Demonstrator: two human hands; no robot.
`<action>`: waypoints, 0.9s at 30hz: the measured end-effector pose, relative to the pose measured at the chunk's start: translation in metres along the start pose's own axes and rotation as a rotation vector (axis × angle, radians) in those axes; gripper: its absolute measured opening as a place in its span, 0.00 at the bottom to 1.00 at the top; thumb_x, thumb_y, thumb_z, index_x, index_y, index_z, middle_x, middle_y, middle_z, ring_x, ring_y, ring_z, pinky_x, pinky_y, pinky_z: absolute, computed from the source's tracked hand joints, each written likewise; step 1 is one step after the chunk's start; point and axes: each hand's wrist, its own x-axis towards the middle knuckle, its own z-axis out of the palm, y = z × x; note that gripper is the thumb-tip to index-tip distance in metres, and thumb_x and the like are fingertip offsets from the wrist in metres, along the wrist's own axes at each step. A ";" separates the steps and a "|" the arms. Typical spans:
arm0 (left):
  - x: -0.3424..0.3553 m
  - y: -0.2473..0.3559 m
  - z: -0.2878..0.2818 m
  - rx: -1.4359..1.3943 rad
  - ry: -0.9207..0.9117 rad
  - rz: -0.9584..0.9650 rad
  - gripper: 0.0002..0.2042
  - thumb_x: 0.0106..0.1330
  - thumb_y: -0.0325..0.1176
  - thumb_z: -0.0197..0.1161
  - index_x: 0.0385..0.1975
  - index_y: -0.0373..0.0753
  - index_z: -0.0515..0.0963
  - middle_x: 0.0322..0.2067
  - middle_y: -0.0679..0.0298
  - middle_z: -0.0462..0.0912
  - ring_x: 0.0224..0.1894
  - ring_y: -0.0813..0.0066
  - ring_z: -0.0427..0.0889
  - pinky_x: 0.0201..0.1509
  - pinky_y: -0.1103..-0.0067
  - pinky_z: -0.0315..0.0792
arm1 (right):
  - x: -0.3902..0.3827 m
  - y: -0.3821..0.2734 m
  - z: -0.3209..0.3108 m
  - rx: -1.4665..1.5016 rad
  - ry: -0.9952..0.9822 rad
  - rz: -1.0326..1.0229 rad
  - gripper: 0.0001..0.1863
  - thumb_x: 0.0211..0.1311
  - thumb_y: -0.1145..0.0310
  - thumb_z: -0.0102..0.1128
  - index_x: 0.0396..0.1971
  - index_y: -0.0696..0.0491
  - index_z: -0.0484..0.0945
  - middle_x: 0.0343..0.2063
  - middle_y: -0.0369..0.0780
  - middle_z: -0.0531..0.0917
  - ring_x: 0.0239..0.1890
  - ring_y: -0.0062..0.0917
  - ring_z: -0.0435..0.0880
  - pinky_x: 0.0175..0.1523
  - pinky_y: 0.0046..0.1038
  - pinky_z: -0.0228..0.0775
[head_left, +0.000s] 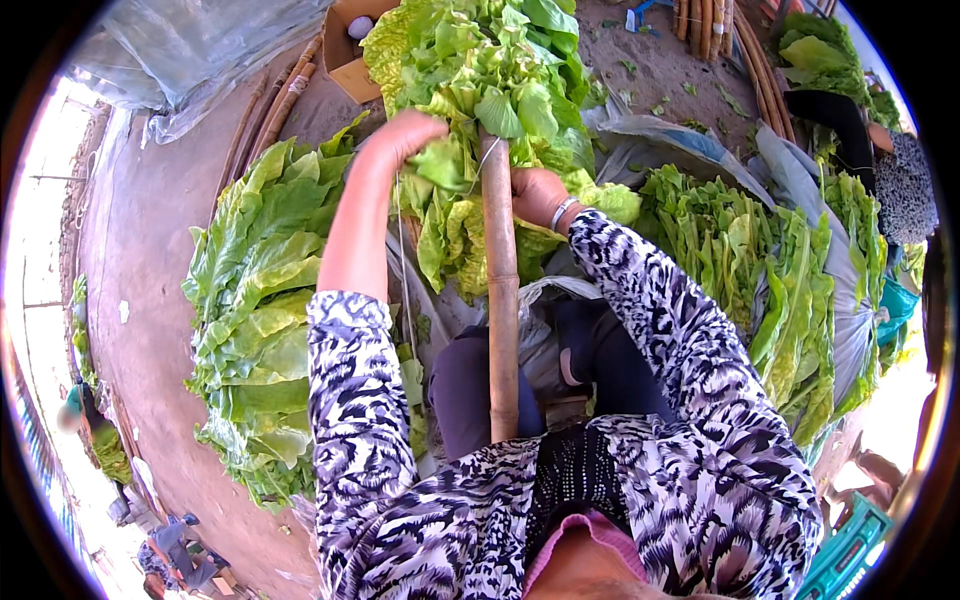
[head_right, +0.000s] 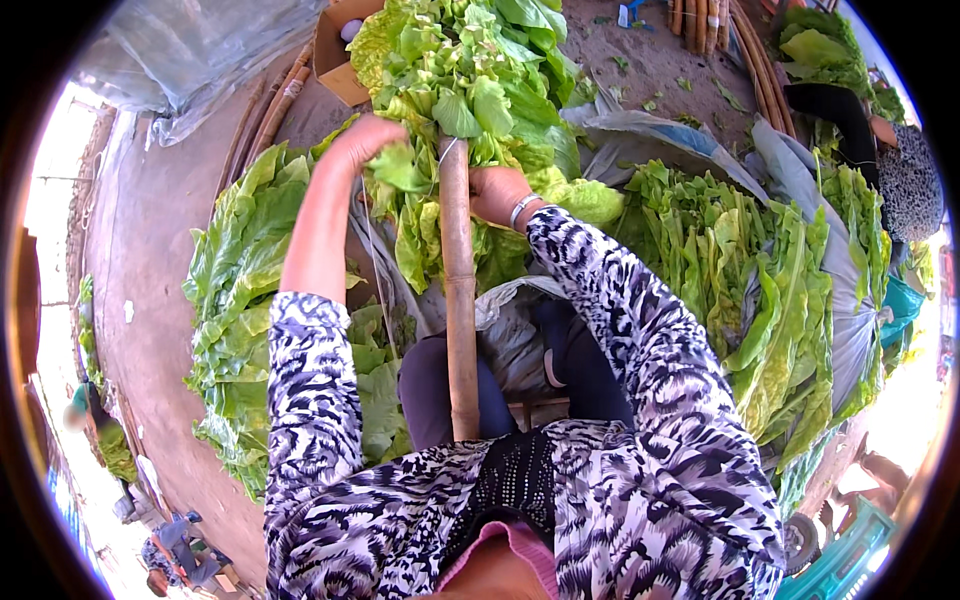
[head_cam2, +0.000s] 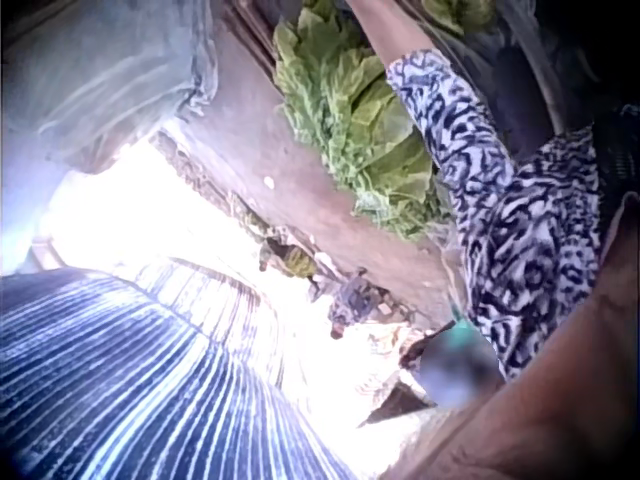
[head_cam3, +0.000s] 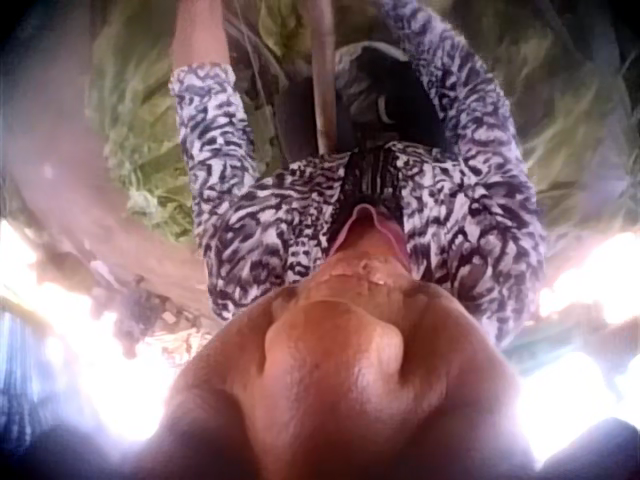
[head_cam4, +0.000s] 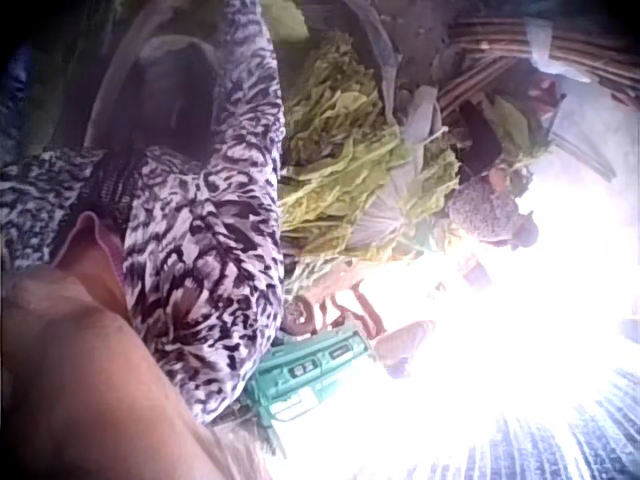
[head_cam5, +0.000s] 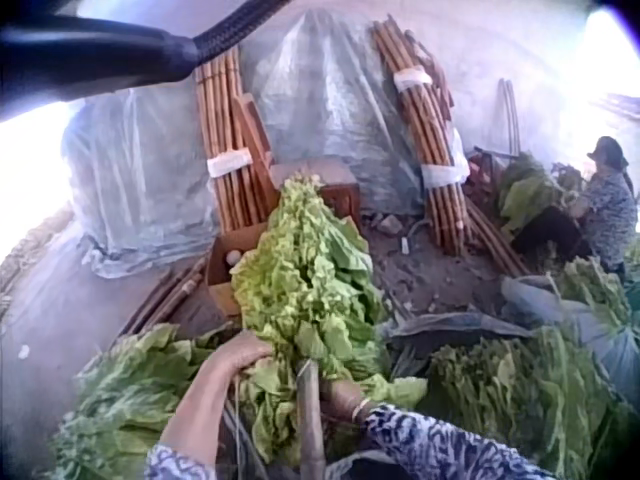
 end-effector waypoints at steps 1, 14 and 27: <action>-0.002 0.018 -0.005 -0.064 -0.003 0.105 0.08 0.53 0.34 0.58 0.26 0.36 0.78 0.22 0.59 0.79 0.22 0.76 0.76 0.27 0.80 0.73 | 0.003 0.001 0.005 0.145 0.016 0.062 0.11 0.49 0.62 0.63 0.32 0.50 0.81 0.28 0.44 0.83 0.31 0.34 0.82 0.38 0.30 0.72; -0.073 0.119 0.048 0.832 0.231 0.102 0.10 0.54 0.37 0.57 0.26 0.38 0.80 0.28 0.57 0.82 0.31 0.67 0.83 0.37 0.71 0.77 | 0.014 -0.008 0.013 0.175 0.293 0.157 0.15 0.50 0.57 0.57 0.33 0.51 0.79 0.24 0.46 0.81 0.29 0.40 0.80 0.35 0.37 0.72; -0.078 0.095 0.211 -0.117 0.393 0.095 0.10 0.66 0.34 0.50 0.35 0.37 0.79 0.19 0.65 0.76 0.16 0.83 0.69 0.20 0.83 0.64 | -0.015 -0.014 -0.005 -0.018 0.263 0.201 0.11 0.57 0.66 0.47 0.37 0.53 0.76 0.26 0.43 0.80 0.29 0.34 0.79 0.35 0.35 0.72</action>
